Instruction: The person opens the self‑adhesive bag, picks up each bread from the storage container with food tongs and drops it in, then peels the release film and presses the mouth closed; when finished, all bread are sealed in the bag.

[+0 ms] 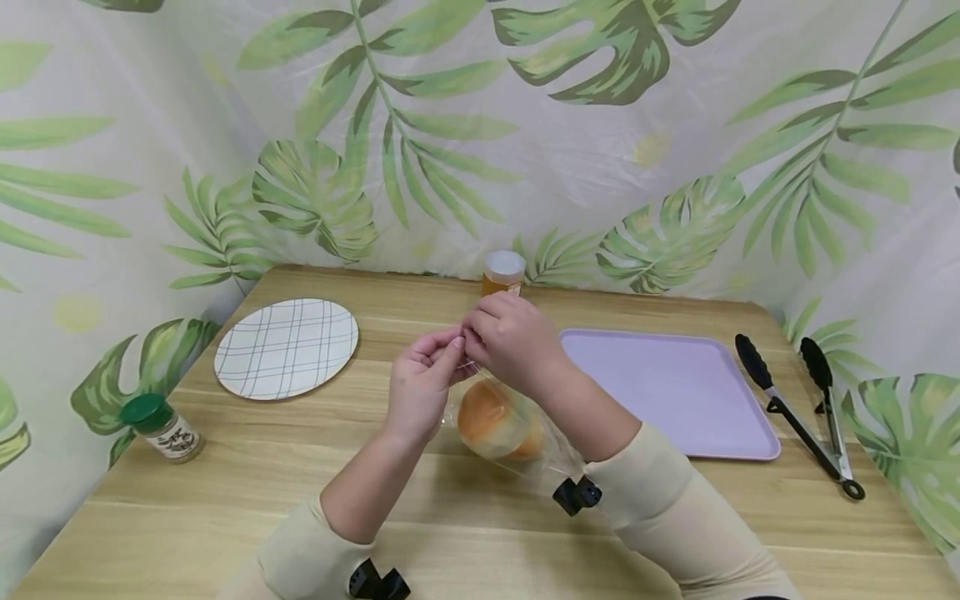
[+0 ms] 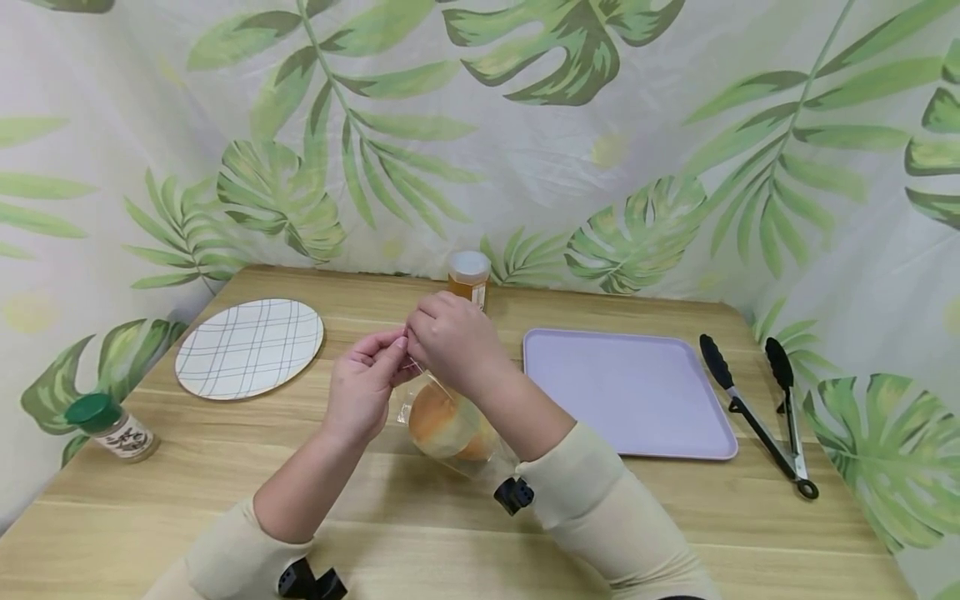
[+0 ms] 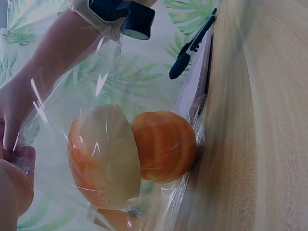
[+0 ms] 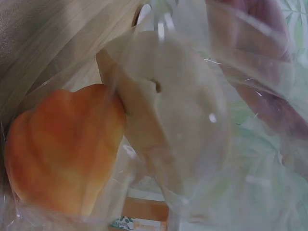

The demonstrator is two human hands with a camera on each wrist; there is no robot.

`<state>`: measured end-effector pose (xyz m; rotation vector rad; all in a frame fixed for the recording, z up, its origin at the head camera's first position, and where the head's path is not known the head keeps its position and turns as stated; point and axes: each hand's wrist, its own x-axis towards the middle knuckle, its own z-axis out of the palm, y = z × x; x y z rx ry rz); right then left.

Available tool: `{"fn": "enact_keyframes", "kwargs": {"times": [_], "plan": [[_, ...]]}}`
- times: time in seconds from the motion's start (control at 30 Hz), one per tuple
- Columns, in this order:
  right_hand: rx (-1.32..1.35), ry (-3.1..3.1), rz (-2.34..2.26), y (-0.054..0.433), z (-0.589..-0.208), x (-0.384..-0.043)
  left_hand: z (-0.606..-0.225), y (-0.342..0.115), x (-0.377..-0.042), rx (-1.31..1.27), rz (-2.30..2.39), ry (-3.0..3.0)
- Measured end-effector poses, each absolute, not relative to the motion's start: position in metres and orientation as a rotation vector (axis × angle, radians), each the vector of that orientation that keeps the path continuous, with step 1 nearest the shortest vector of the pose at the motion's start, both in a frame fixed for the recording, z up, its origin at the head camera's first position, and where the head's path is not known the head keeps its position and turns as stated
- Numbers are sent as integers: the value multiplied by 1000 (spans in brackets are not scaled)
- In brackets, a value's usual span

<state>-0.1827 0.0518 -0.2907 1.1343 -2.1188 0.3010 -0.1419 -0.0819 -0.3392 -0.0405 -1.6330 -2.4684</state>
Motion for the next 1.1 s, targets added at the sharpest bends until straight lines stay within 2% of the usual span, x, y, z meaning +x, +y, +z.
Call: {"fn": "enact_keyframes", "kwargs": {"times": [0.23, 0.4, 0.8, 1.1], "plan": [[1142, -2078, 360, 54, -294, -186, -341, -81, -141, -54, -2473, -1648], [1087, -2153, 584, 59, -301, -188, -340, -80, -141, -65, -2506, -1644], [721, -2336, 1117, 84, -302, -197, -343, -87, -142, -21, -2588, -1568], [548, -2229, 1281, 113, -297, -196, -340, -96, -144, 28, -2556, -1549]]}}
